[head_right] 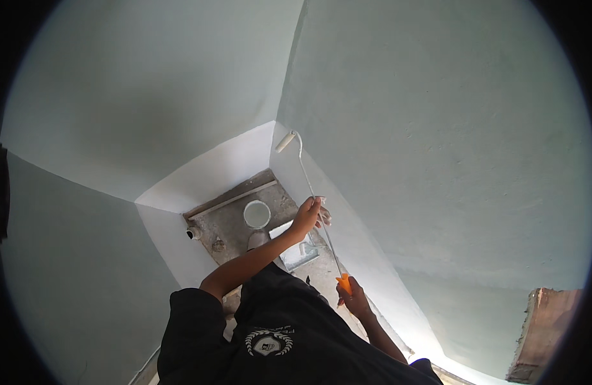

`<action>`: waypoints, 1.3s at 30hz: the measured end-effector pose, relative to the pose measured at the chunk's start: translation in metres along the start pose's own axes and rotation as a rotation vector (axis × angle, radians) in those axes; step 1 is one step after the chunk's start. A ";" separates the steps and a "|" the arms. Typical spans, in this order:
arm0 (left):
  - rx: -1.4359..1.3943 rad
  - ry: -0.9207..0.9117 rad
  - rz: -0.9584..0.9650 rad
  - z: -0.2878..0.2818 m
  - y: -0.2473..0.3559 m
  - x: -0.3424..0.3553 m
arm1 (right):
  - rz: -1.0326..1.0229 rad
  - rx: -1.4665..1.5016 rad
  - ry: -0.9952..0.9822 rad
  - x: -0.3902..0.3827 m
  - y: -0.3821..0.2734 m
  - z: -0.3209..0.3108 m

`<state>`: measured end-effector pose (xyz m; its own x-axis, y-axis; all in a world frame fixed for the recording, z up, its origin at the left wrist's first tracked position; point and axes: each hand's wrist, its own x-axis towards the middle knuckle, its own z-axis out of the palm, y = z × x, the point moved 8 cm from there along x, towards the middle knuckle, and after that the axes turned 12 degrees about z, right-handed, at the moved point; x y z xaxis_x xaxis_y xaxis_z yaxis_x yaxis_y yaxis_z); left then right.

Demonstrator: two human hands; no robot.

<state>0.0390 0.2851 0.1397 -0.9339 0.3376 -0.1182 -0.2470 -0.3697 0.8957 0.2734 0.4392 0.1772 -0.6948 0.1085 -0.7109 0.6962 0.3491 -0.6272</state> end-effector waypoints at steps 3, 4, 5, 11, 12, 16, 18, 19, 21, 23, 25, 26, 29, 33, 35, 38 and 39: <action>-0.021 0.096 -0.090 -0.016 -0.009 0.009 | 0.162 -0.013 -0.070 -0.018 -0.015 0.008; -0.051 0.093 -0.089 -0.019 -0.008 0.014 | 0.136 0.071 -0.105 -0.020 -0.024 0.014; -0.079 0.083 -0.081 -0.019 -0.004 0.018 | 0.212 0.038 -0.079 -0.019 -0.021 0.020; -0.130 -0.082 0.179 -0.017 0.062 0.041 | 0.077 0.049 -0.057 0.051 -0.019 0.078; -0.127 -0.081 0.171 -0.021 0.073 0.044 | 0.043 0.012 0.050 0.065 -0.023 0.079; -0.029 -0.140 0.272 -0.038 0.126 0.062 | -0.026 0.093 0.107 0.077 -0.044 0.094; -0.132 -0.156 0.165 -0.040 0.134 0.072 | -0.056 0.016 0.141 0.074 -0.060 0.096; -0.201 -0.197 0.154 -0.043 0.142 0.077 | -0.109 -0.090 0.215 0.073 -0.071 0.094; -0.186 -0.233 0.142 -0.048 0.153 0.082 | -0.055 -0.197 0.278 0.081 -0.080 0.096; -0.175 -0.271 0.126 -0.053 0.158 0.082 | -0.096 -0.209 0.236 0.097 -0.094 0.108; -0.081 -0.293 0.229 -0.059 0.168 0.079 | -0.157 -0.277 0.180 0.112 -0.112 0.123; -0.067 -0.283 0.201 -0.064 0.166 0.079 | -0.189 -0.272 0.162 0.115 -0.122 0.129; -0.028 -0.350 0.325 -0.079 0.170 0.077 | -0.171 -0.214 0.010 0.127 -0.159 0.144; 0.264 -0.271 0.394 -0.119 0.159 0.079 | -0.312 0.129 0.119 0.132 -0.246 0.102; 0.463 -0.245 0.471 -0.134 0.158 0.072 | -0.377 0.172 0.176 0.132 -0.285 0.085; 0.500 -0.237 0.473 -0.144 0.146 0.058 | -0.480 0.067 0.317 0.139 -0.327 0.087; 0.511 -0.232 0.484 -0.147 0.142 0.054 | -0.459 0.143 0.282 0.148 -0.332 0.096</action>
<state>-0.0843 0.1229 0.1975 -0.8153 0.4343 0.3831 0.3822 -0.0935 0.9193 -0.0432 0.2504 0.2493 -0.9400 0.2270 -0.2546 0.3150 0.2913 -0.9033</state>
